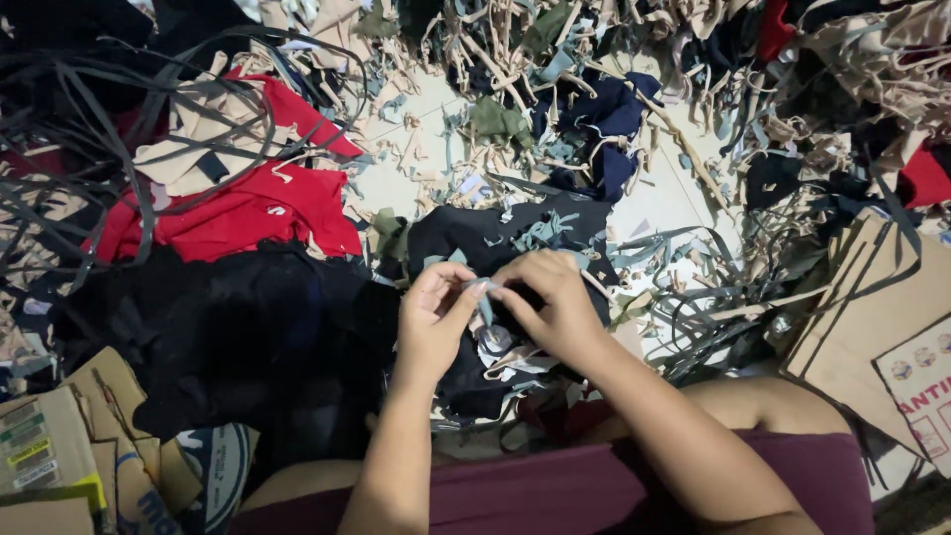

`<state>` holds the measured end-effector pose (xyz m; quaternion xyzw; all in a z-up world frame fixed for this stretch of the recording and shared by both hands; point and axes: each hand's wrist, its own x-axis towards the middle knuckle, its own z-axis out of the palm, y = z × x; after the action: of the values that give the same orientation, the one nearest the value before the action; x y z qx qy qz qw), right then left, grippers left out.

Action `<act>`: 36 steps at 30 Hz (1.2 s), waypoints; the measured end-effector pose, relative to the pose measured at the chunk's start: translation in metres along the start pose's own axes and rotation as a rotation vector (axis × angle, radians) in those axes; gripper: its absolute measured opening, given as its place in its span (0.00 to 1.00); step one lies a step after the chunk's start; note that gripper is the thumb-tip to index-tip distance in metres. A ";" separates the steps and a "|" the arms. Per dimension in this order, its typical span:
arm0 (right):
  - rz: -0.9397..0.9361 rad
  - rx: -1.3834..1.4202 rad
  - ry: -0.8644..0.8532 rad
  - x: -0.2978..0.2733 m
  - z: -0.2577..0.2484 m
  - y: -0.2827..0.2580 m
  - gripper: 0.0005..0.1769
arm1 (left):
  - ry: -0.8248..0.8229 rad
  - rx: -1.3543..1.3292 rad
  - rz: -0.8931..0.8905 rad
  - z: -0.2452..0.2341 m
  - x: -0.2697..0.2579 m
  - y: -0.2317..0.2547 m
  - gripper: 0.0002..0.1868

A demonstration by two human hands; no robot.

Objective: Sorting through a large pile of fabric scraps and inspecting individual pieces

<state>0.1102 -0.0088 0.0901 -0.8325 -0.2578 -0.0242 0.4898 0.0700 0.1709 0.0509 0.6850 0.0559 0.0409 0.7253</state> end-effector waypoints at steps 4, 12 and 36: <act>-0.029 0.047 0.085 0.004 -0.006 -0.011 0.05 | 0.014 0.046 0.004 0.000 0.002 0.011 0.05; 0.015 0.101 0.081 0.000 0.002 -0.009 0.15 | 0.023 -0.049 -0.009 0.005 0.002 0.011 0.04; 0.090 0.148 0.129 -0.002 0.003 0.011 0.11 | 0.123 0.040 0.029 0.002 0.001 0.017 0.08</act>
<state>0.1126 -0.0114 0.0787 -0.8014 -0.1890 -0.0366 0.5663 0.0711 0.1698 0.0679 0.6964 0.0913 0.0920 0.7059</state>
